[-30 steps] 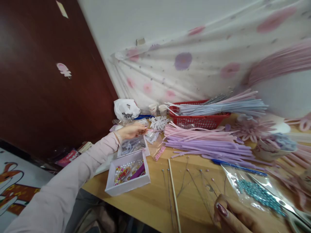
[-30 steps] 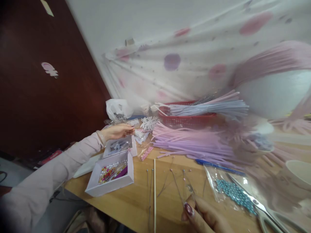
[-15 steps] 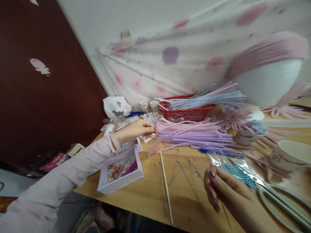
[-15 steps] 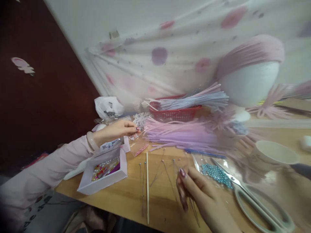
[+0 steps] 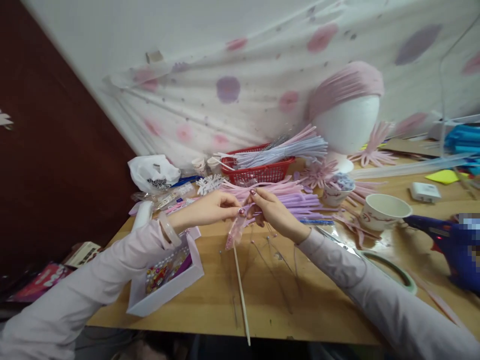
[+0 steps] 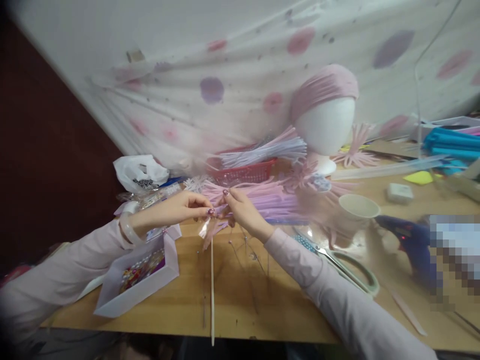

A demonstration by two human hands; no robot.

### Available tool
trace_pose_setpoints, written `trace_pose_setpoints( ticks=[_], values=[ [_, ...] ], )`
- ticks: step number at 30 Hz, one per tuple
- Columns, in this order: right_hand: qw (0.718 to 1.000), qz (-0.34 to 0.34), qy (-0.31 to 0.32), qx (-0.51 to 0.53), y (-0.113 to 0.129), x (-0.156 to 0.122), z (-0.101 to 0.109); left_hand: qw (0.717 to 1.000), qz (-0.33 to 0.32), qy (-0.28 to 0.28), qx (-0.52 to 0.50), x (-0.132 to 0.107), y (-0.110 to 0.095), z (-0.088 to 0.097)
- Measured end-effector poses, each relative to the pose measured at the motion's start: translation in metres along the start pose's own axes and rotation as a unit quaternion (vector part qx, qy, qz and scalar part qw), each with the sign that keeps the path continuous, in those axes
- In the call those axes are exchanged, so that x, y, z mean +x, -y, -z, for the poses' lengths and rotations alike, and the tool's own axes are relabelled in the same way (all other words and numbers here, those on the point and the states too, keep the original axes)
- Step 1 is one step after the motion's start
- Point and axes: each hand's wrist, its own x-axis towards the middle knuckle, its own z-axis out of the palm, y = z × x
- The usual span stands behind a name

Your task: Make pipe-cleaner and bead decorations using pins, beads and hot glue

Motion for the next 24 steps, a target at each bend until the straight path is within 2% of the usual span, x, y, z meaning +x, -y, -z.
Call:
trace_pose_setpoints(
  ticks=[2, 4, 6, 8, 11, 14, 17, 21, 22, 24],
  values=[
    [0.999, 0.017, 0.001, 0.044, -0.008, 0.006, 0.0, 0.993, 0.034, -0.002, -0.114, -0.002, 0.007, -0.002],
    [0.995, 0.032, 0.008, 0.095, -0.014, 0.01, -0.001, 0.974, 0.051, -0.008, -0.219, -0.004, 0.017, -0.007],
    [0.991, 0.038, 0.016, 0.131, -0.017, 0.011, -0.001, 0.969, 0.031, -0.008, -0.243, -0.005, 0.025, -0.014],
    [0.989, 0.037, 0.022, 0.145, -0.018, 0.01, -0.002, 0.982, -0.023, -0.006, -0.186, -0.007, 0.029, -0.021],
    [0.986, 0.035, 0.029, 0.162, -0.018, 0.009, -0.004, 0.994, -0.111, -0.002, -0.02, -0.009, 0.026, -0.03],
    [0.984, 0.035, 0.034, 0.172, -0.017, 0.008, -0.004, 0.971, -0.179, -0.005, 0.155, -0.011, 0.02, -0.034],
    [0.982, 0.029, 0.04, 0.18, -0.016, 0.006, -0.004, 0.938, -0.21, 0.005, 0.277, -0.011, 0.018, -0.035],
    [0.98, 0.019, 0.052, 0.189, -0.015, 0.004, -0.006, 0.898, -0.244, -0.013, 0.366, -0.009, 0.02, -0.039],
    [0.98, 0.017, 0.056, 0.189, -0.015, 0.004, -0.006, 0.894, -0.257, -0.023, 0.367, -0.01, 0.021, -0.04],
    [0.98, 0.015, 0.064, 0.19, -0.014, 0.003, -0.007, 0.904, -0.267, -0.046, 0.331, -0.011, 0.023, -0.041]
  ],
)
